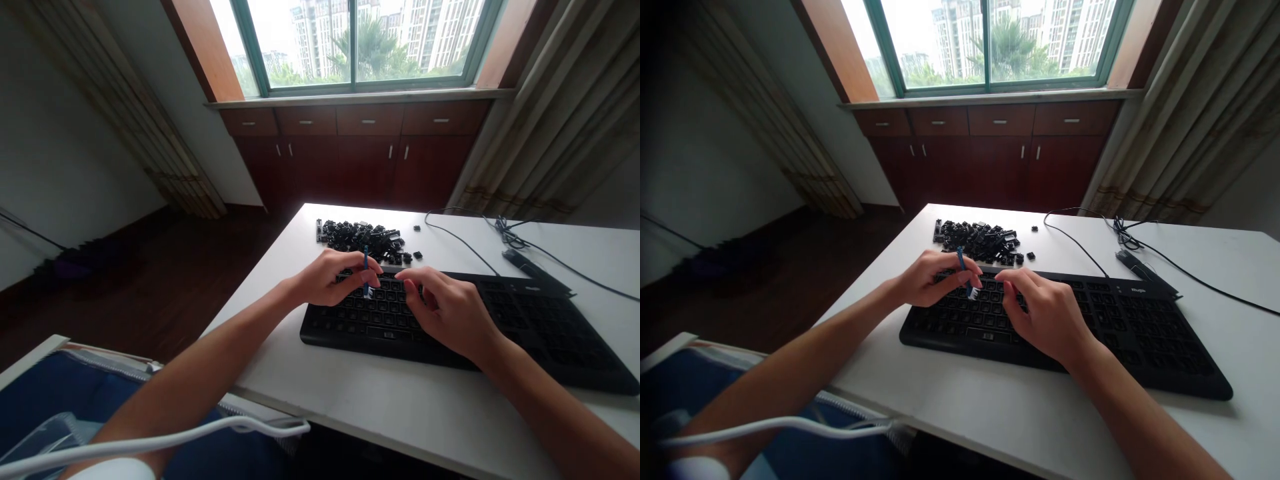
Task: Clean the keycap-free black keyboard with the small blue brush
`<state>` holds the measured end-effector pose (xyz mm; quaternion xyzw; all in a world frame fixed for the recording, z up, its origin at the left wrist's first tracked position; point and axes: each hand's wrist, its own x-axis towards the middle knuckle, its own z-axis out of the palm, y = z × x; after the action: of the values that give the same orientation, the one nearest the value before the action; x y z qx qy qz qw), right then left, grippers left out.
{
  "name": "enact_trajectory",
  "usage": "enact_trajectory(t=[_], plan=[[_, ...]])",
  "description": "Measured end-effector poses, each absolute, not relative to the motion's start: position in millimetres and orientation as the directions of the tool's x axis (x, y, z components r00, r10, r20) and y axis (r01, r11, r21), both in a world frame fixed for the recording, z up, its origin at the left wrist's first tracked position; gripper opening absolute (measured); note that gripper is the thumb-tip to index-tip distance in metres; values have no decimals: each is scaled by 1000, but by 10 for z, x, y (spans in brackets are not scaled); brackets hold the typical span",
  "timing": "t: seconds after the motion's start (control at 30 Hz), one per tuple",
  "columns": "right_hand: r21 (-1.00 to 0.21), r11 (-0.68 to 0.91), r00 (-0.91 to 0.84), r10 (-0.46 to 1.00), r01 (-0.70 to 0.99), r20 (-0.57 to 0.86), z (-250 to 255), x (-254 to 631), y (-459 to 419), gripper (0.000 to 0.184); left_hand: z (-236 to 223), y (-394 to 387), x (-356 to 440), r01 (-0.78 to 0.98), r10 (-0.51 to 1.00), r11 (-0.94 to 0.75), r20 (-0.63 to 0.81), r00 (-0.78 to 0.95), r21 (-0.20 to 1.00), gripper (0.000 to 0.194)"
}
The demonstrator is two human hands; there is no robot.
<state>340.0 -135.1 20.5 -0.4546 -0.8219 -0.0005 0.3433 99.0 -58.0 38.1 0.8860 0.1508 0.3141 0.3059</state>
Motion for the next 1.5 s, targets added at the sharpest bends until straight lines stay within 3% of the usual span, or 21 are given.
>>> enact_trajectory(t=[0.1,0.27,0.47,0.57,0.67,0.87,0.93,1.07,1.23,1.5], plan=[[-310,584,-346,746,750,569,202,3405,-1347,19,409,-542,937,99,401,-832,467,788,546,18],[-320,583,-335,745,747,577,219,3406,-1355,20,413,-516,917,123,442,-824,494,749,552,19],[-557,504,-272,851,660,448,408,3185,-1286,30,373,-520,963,114,380,-881,543,748,460,15],[-590,531,-353,847,609,399,612,3004,-1176,35,339,-480,940,91,337,-906,577,744,412,8],[-504,591,-475,807,630,351,851,2860,-1015,22,331,-434,907,37,286,-920,605,744,389,7],[-387,630,-626,764,673,156,1237,2714,-651,18,368,-328,769,83,295,-928,580,759,364,17],[-336,580,-590,803,742,83,1319,2699,-575,18,335,-261,682,139,340,-922,584,737,362,22],[-288,495,-509,860,820,30,1393,2727,-574,21,183,-112,526,392,571,-819,660,488,419,26],[-156,433,-451,886,888,-109,1442,2756,-718,16,25,-23,530,526,680,-717,624,385,457,28],[-251,469,-520,830,847,-201,1599,2879,-768,28,5,-21,604,636,686,-703,541,487,318,43]])
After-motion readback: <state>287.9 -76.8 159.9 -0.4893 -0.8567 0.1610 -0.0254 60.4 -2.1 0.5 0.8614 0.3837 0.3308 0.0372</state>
